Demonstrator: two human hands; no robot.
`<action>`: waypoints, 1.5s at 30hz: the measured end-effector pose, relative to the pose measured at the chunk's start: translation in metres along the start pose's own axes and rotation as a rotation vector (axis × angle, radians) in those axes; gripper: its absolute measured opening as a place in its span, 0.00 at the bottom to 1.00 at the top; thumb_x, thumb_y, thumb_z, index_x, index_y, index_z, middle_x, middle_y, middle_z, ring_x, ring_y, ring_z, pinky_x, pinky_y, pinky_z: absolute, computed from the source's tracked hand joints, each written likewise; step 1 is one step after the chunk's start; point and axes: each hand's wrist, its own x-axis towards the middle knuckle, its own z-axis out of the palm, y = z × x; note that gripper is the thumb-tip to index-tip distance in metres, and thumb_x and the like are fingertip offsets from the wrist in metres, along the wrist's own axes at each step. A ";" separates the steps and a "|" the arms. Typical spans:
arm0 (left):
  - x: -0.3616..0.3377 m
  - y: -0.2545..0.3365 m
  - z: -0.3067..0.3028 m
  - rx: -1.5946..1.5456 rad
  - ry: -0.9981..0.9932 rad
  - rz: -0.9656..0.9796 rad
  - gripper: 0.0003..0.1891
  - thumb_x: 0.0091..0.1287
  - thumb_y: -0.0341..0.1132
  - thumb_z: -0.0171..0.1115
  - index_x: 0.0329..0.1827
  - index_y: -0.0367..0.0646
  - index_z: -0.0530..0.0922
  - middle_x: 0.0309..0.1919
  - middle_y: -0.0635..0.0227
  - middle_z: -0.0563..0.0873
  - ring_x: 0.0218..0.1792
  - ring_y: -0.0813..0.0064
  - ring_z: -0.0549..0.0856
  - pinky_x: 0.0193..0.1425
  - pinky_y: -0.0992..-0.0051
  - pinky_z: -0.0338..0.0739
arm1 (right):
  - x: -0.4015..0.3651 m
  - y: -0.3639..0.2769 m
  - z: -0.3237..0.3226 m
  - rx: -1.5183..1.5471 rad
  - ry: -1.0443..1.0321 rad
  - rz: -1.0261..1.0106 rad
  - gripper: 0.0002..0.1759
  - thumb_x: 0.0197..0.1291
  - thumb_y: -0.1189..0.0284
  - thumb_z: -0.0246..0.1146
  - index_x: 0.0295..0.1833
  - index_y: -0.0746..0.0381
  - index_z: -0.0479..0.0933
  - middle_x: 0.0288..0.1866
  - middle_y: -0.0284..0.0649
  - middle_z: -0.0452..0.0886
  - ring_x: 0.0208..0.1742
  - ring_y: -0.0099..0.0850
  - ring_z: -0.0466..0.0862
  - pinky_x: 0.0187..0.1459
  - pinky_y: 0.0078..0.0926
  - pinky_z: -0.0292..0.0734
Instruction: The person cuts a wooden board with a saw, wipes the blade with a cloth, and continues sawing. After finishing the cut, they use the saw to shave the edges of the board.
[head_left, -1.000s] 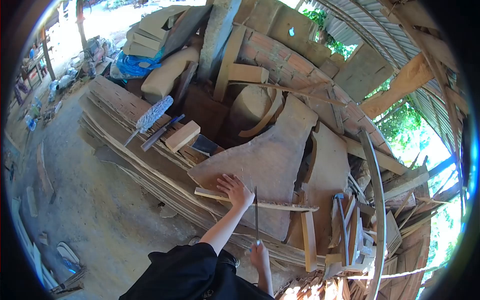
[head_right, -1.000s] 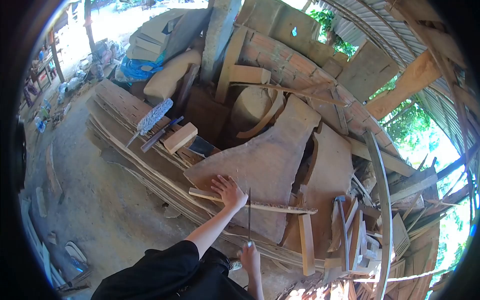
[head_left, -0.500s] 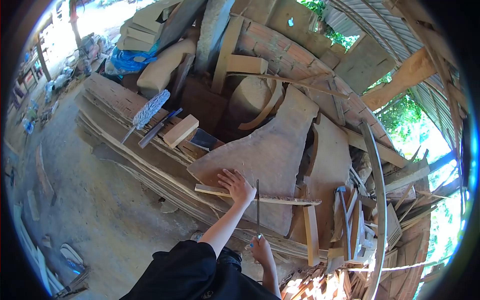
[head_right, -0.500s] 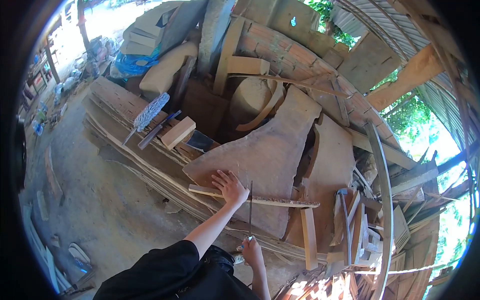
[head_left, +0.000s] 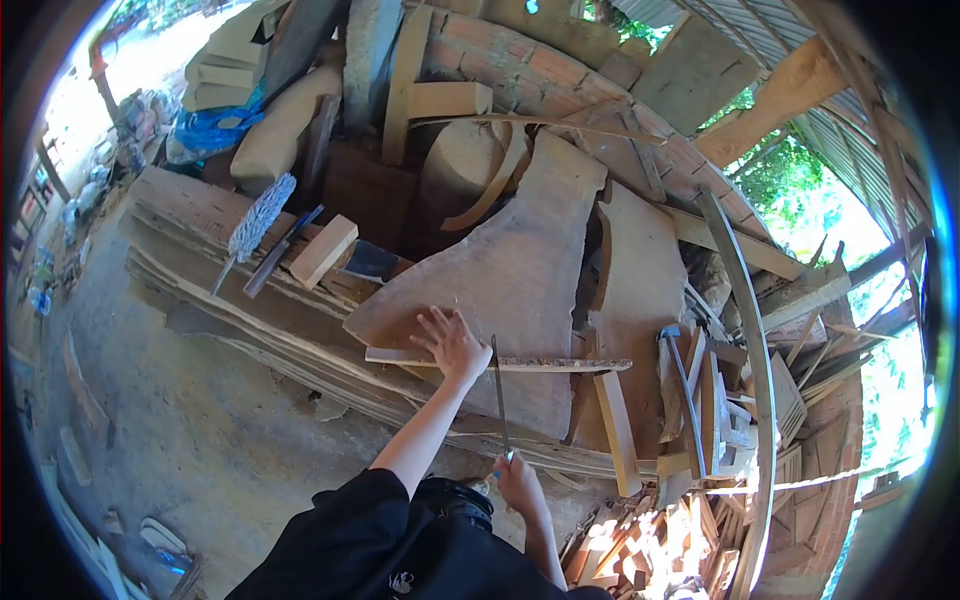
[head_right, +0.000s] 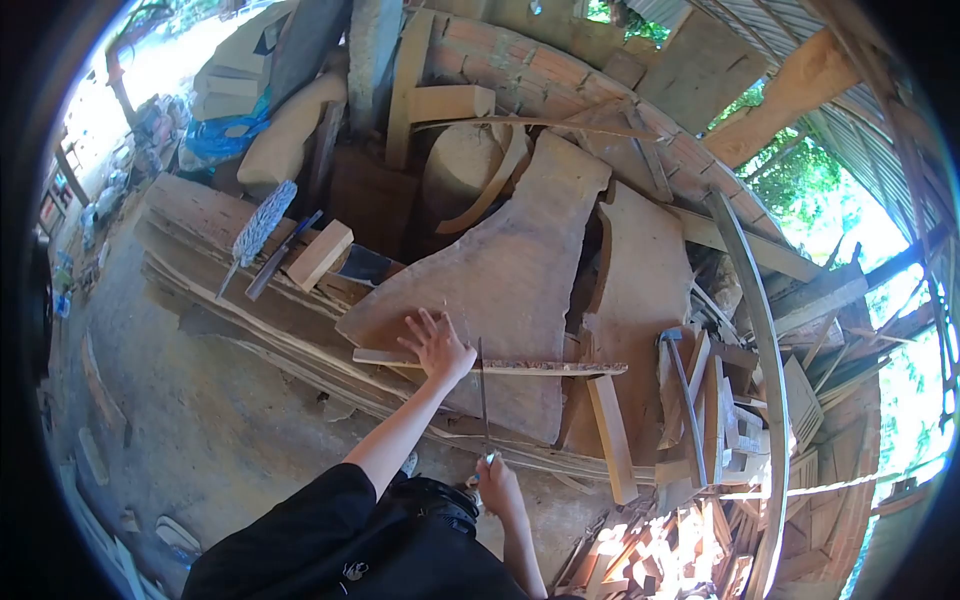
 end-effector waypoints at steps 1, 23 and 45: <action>-0.004 0.001 -0.005 -0.023 -0.003 0.011 0.39 0.51 0.47 0.56 0.68 0.45 0.58 0.69 0.45 0.47 0.69 0.41 0.38 0.64 0.37 0.30 | -0.006 0.001 0.003 0.000 0.009 0.026 0.15 0.61 0.64 0.51 0.35 0.68 0.71 0.24 0.53 0.77 0.31 0.47 0.80 0.33 0.38 0.70; -0.012 0.008 0.005 -0.035 0.106 0.093 0.33 0.50 0.44 0.53 0.65 0.54 0.66 0.69 0.44 0.34 0.69 0.39 0.32 0.63 0.35 0.33 | 0.043 0.012 0.045 0.000 0.178 0.055 0.18 0.59 0.64 0.49 0.45 0.69 0.65 0.27 0.60 0.78 0.30 0.58 0.79 0.33 0.54 0.73; 0.000 -0.015 0.042 -0.078 0.356 0.630 0.10 0.53 0.38 0.54 0.17 0.43 0.75 0.24 0.59 0.75 0.27 0.56 0.76 0.31 0.60 0.70 | 0.046 0.011 0.034 0.133 0.070 0.005 0.17 0.60 0.66 0.47 0.41 0.71 0.70 0.33 0.60 0.78 0.37 0.56 0.79 0.37 0.51 0.73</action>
